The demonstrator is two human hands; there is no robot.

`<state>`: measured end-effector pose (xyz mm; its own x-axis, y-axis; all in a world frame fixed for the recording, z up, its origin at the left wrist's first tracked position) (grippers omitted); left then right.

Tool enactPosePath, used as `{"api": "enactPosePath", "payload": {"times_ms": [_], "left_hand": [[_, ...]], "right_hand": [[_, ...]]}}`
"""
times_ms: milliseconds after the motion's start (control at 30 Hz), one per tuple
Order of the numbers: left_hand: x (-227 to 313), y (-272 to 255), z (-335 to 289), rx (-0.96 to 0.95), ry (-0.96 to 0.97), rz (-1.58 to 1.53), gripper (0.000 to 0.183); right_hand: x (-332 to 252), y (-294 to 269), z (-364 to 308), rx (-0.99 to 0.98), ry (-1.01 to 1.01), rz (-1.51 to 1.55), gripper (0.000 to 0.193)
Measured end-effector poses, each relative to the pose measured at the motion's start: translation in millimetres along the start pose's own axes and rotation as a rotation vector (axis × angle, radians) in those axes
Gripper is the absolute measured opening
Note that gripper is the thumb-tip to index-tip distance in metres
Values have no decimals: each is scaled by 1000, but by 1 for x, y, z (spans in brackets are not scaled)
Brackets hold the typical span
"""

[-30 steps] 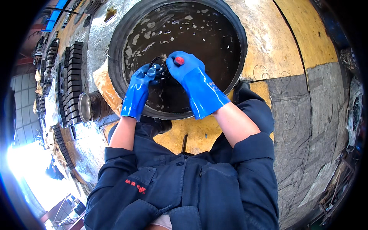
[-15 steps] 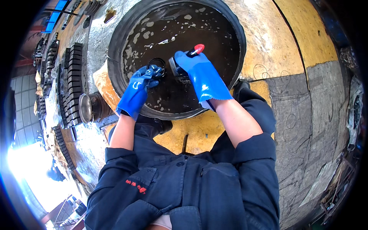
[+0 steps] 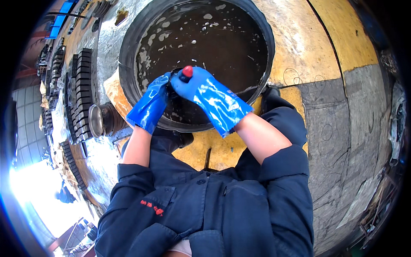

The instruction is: The person uses a brush to clean metal rings and parts in a bucket of liquid, then places them on a piece of paper.

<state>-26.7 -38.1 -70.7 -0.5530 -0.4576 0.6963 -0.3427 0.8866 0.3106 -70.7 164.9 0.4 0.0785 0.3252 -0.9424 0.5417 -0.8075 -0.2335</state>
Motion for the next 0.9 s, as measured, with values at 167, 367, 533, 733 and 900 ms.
{"api": "enactPosePath", "payload": {"times_ms": [167,367,533,733,900], "left_hand": [[8,7,-18,-36,61,39,33],[15,26,-24,-113,106,46,36],[16,-16,5,-160,538,608,34],[21,17,-14,-132,159,139,29],[30,34,-34,-129,196,108,28]], "right_hand": [[-13,5,-9,-45,-82,-509,32],[-9,-17,0,-10,123,-718,30],[-33,-10,-15,173,-316,-117,26],[0,-6,-4,131,-134,-706,26],[20,-28,7,306,-52,-603,30]]}}
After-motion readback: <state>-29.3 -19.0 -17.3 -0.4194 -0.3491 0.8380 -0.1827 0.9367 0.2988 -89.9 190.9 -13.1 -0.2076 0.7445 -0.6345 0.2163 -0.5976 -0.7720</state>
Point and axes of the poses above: each hand's wrist, its own z-axis towards the middle knuckle, its own y-axis out of the palm, x = y × z, the point moved 6 cm from there along z, towards the middle knuckle, and after that the axes turned 3 degrees about -z, right-handed, at the moved point
